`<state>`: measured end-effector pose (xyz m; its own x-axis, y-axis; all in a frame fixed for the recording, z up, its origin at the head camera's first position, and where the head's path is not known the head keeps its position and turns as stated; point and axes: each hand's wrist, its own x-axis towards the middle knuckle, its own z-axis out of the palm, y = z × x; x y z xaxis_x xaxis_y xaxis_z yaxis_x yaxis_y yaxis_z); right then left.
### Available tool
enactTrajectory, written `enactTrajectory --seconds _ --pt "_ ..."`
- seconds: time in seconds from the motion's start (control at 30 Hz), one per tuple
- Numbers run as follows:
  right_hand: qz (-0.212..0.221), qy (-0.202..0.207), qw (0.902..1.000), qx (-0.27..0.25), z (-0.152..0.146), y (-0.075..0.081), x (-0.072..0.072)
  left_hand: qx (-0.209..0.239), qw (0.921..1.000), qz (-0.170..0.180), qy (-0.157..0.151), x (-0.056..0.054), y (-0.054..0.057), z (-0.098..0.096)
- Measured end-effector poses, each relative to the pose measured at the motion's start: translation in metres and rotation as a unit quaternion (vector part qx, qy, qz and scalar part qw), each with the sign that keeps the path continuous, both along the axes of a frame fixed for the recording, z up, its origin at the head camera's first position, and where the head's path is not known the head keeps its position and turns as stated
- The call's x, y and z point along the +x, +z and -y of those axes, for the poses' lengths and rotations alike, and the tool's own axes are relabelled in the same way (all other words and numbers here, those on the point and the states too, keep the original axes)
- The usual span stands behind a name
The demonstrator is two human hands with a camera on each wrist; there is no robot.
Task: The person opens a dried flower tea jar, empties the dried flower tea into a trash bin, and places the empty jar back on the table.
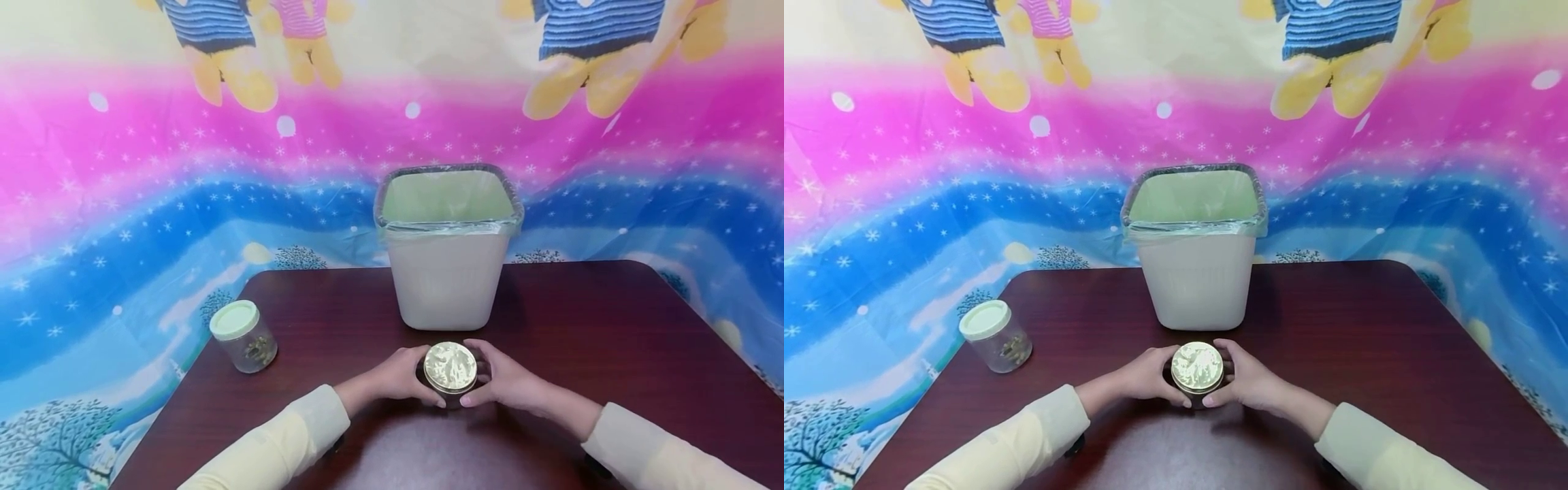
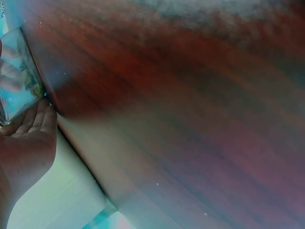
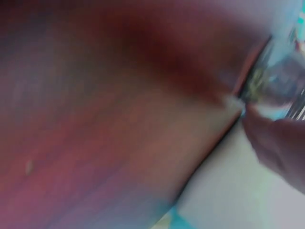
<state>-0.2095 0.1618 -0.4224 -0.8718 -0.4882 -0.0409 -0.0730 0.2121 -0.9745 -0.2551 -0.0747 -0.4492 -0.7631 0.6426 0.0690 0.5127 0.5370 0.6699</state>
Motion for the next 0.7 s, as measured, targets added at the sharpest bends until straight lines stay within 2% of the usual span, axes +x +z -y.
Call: enactTrajectory --seconds 0.2,0.33,0.53,0.7 --pt "-0.011 -0.103 0.9942 0.028 0.02 -0.002 0.018 0.0 1.0 -0.002 0.0 0.001 0.001 0.0" --pt "-0.036 -0.146 0.9874 0.049 0.028 -0.002 0.023 0.0 1.0 -0.002 0.001 0.001 0.0 0.0" --pt "-0.067 -0.169 0.981 0.068 0.033 -0.003 0.025 -0.001 1.0 0.0 0.003 0.001 0.001 -0.001" --pt "-0.064 -0.162 0.9828 0.061 0.031 -0.004 0.023 -0.002 1.0 -0.007 0.001 0.002 0.002 -0.001"
